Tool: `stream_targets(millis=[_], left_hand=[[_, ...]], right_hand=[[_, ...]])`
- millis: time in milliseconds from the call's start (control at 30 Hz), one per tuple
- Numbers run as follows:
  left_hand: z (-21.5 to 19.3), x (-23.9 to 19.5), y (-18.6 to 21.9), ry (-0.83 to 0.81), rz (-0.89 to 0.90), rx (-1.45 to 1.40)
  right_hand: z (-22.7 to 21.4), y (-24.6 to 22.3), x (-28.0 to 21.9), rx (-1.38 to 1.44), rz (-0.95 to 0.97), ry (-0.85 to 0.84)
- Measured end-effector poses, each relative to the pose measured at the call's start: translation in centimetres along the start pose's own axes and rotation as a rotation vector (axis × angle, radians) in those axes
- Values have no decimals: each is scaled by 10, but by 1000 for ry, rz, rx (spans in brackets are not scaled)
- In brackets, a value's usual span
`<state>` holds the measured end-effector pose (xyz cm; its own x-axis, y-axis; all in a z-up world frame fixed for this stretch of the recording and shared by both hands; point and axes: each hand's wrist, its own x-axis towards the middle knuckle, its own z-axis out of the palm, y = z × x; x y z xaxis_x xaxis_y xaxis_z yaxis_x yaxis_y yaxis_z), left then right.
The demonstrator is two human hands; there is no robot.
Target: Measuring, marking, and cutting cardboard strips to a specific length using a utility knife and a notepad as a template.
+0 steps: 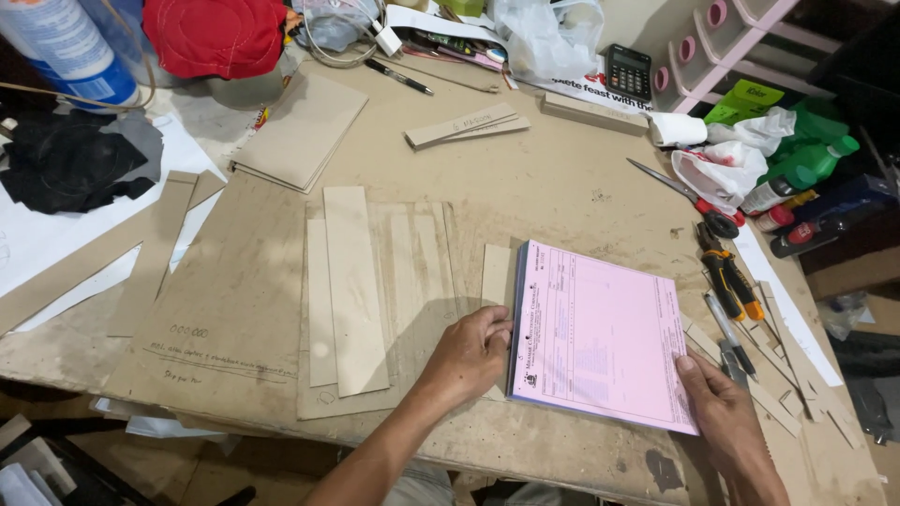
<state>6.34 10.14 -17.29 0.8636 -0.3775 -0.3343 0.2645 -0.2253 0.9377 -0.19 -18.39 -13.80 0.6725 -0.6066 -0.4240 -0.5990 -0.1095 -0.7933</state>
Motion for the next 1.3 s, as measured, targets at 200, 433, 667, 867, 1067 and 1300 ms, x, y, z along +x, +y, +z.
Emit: stream_targets(millis=[200, 433, 667, 867, 1067, 1300], left_hand=[[-10, -16, 29, -52, -100, 52], [-16, -5, 24, -150, 6, 402], [-19, -4, 26, -126, 165, 584], [-16, -4, 37, -93, 87, 731], [-8, -10, 56, -74, 8, 842], [-4, -10, 59, -84, 80, 993]], right_hand=[[-6, 9, 13, -56, -48, -19], [3, -17, -24, -126, 56, 94], [-12, 25, 10, -29, -256, 15], [-61, 28, 20, 151, -392, 205], [-118, 78, 78, -237, -487, 411], [-133, 90, 94, -556, -484, 405]])
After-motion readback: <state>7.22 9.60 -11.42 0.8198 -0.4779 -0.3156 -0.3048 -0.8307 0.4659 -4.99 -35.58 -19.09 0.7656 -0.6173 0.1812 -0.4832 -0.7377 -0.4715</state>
